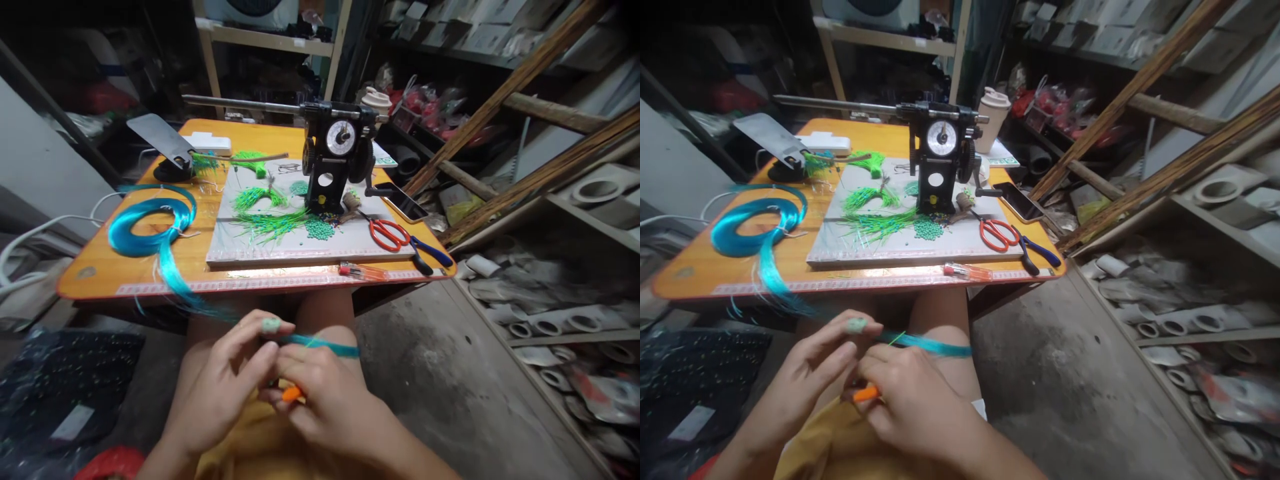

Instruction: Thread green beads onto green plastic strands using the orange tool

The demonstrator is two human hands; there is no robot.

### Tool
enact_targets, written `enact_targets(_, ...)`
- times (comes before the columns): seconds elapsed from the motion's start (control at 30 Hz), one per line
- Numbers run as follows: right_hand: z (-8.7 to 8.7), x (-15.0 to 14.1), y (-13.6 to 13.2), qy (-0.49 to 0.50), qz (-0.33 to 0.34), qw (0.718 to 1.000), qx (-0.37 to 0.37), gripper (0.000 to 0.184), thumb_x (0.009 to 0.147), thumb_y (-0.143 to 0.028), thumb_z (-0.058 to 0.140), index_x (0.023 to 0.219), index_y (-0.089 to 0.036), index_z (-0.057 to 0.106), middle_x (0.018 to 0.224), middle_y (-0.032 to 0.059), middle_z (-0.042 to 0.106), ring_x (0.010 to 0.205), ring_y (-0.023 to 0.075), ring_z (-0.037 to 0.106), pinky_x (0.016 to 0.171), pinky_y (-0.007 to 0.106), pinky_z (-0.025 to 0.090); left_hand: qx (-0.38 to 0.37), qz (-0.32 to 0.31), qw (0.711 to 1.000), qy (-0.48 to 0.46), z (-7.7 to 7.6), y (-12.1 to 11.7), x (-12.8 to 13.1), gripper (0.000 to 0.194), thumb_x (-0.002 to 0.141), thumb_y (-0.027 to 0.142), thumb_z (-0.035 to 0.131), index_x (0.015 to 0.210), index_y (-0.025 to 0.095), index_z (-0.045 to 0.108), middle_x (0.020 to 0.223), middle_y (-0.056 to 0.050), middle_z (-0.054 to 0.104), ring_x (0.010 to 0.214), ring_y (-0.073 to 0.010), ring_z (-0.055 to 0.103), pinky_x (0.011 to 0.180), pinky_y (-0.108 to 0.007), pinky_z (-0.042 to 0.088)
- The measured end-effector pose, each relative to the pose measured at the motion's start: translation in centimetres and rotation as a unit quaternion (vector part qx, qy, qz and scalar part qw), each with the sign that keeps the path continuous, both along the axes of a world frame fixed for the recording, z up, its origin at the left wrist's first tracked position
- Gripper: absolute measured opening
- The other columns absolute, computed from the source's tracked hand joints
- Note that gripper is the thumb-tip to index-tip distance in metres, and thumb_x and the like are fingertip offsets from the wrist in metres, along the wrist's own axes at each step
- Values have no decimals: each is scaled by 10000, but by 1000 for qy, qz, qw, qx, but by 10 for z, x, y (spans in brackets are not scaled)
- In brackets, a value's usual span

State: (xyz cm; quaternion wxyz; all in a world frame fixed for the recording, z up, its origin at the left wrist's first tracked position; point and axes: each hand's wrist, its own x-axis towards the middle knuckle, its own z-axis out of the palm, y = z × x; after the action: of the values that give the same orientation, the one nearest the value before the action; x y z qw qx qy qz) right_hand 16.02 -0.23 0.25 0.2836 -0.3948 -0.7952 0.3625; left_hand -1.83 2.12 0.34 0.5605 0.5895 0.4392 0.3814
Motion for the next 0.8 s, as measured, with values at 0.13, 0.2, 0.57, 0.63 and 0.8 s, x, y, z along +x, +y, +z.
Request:
enact_targets(0.13,9,4,9,-141,54,988,-1,106,783,-83,629,806,-169,685,803,48,722,658,168,630,583,249,412,-17,-61,997,-48,18,12,14,87,831,228,721,759,180,725,814,-33,627,788,-173,621,700,-228,504)
enact_targets(0.2,17,11,19,-155,66,986,9,93,790,-100,650,818,-172,701,841,48,728,659,161,635,582,245,413,-24,-27,996,-80,17,14,17,136,827,215,728,698,174,714,779,-18,605,735,-145,591,670,-214,486)
enact_targets(0.57,38,40,132,-267,-245,912,193,156,937,-247,626,937,-193,772,993,84,677,762,206,619,631,307,394,-76,184,969,-146,-12,11,11,281,739,282,852,993,195,767,722,19,658,683,-107,581,656,-177,480)
enact_targets(0.63,38,36,138,-269,-234,914,192,164,936,-236,625,864,-192,765,966,75,678,754,202,612,618,305,372,-73,191,967,-151,-13,12,13,228,740,278,852,914,181,742,714,22,646,673,-102,573,642,-168,471)
enact_targets(0.8,37,31,123,-256,-232,918,197,137,945,-153,572,927,-167,706,990,102,676,804,223,624,643,312,401,-50,170,972,-157,-11,10,17,190,810,294,791,746,158,674,699,20,582,680,-108,536,648,-182,439)
